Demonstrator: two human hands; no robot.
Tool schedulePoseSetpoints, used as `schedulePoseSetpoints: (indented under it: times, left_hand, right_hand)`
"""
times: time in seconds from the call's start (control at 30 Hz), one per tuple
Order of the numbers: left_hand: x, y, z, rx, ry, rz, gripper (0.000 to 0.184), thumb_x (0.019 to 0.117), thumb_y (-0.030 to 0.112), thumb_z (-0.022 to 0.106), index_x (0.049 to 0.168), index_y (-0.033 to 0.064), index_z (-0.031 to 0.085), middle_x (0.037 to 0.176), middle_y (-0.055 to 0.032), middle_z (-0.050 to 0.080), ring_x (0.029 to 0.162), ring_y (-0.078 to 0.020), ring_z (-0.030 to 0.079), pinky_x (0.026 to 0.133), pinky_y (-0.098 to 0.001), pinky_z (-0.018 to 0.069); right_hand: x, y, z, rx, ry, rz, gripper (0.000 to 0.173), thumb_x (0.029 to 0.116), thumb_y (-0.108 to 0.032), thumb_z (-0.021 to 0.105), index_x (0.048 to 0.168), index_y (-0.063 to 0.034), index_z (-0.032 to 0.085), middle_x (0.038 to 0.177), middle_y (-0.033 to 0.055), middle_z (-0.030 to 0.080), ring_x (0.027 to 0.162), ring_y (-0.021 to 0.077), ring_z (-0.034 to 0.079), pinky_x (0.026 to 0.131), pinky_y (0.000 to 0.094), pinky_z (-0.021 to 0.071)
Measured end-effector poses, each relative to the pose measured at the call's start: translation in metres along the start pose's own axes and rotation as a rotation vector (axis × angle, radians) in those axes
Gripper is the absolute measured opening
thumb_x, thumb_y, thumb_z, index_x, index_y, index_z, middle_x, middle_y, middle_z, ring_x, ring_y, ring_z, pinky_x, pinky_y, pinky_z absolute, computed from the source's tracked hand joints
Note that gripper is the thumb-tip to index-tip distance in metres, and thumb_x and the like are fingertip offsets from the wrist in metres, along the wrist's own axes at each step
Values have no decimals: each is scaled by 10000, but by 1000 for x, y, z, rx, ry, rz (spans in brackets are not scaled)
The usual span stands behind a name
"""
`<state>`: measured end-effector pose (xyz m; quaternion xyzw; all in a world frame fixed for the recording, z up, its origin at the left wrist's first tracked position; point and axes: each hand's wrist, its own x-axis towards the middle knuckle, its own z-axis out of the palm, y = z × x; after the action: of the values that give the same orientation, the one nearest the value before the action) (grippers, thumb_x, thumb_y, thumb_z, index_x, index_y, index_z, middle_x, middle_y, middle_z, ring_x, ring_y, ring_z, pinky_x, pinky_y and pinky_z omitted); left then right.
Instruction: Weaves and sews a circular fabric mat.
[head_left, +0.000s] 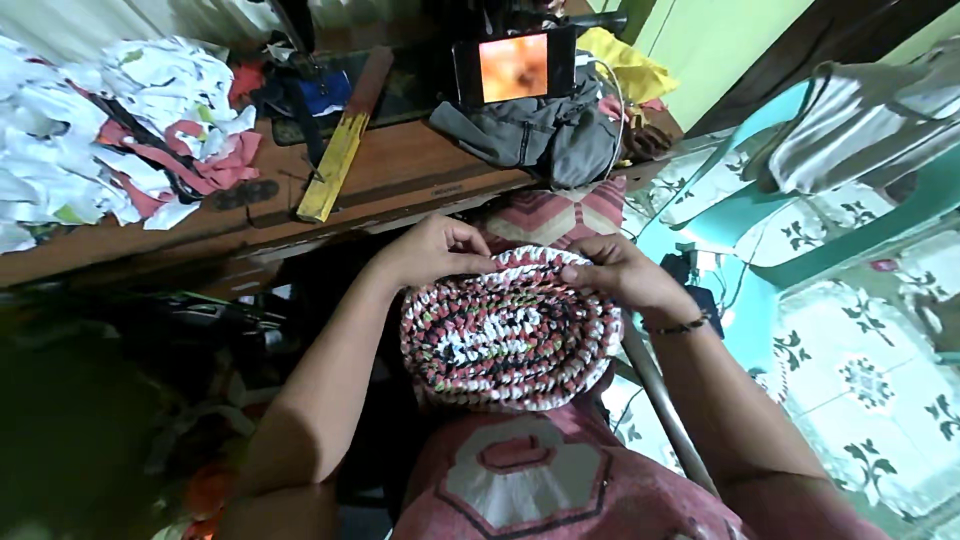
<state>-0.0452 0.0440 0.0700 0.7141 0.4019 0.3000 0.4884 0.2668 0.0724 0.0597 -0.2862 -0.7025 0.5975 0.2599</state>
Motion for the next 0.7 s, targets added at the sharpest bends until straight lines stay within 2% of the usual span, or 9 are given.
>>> schedulePoseSetpoints:
  times: [0.17,0.27,0.37,0.43,0.5,0.53,0.57,0.6,0.7]
  left_hand:
    - [-3,14,16,-67,-16,90,114,833,106,791,903,72,708,879,24,707,809,-34,664,739,-225,571]
    - [-3,27,49,-110,26,112,181,805,97,830,854,64,659,793,3,676,702,-48,644,642,-224,562]
    - [-8,26,76,-135,196,41,211,829,98,835,866,58,630,759,-13,656,625,-65,626,578,-222,548]
    - [-12,15,89,-160,321,-91,213,859,91,820,903,39,619,755,-38,660,571,-87,634,542,-237,571]
    - [-17,0,96,-193,400,-210,201,878,105,806,912,31,622,738,-39,652,560,-93,624,541,-241,560]
    - [-19,-7,99,-220,422,-256,201,885,115,803,912,30,622,743,-37,655,570,-95,631,555,-247,568]
    - [-21,-12,101,-244,441,-287,203,888,123,800,908,28,622,749,-35,657,580,-95,638,568,-249,575]
    - [-22,-16,103,-267,456,-301,198,893,134,796,911,26,631,760,-36,665,594,-96,647,582,-252,582]
    - [-22,-16,108,-350,475,-294,148,960,159,725,960,19,677,792,-42,697,636,-101,666,603,-249,584]
  right_hand:
    - [14,-33,-60,-96,-214,-56,125,946,-198,640,859,-158,720,687,-94,660,571,-30,582,523,157,504]
    - [26,-52,-85,-171,-387,-62,148,950,-177,616,842,-157,715,729,-101,668,625,-39,596,562,143,510]
    - [39,-67,-92,-281,-394,15,143,924,-118,619,809,-119,704,680,-78,658,568,-32,581,519,148,498]
    - [46,-64,-83,-570,-240,20,102,902,-156,704,828,-89,716,642,-34,620,539,38,551,500,248,480]
    - [49,-54,-61,-902,-10,-37,231,861,-246,808,962,-46,753,766,102,650,687,253,608,639,532,511]
    - [48,-47,-50,-1001,99,-106,289,850,-281,816,1022,-55,760,896,147,709,845,340,681,764,633,537]
    - [45,-41,-37,-1022,198,-200,312,852,-274,805,1054,-42,753,976,171,713,956,376,682,850,646,525]
    - [39,-36,-23,-990,290,-296,293,865,-246,789,1053,-25,741,1001,175,711,978,365,679,874,603,531]
    - [18,-7,27,-830,473,-451,190,913,-144,721,1038,-2,724,933,127,711,804,230,673,734,436,577]
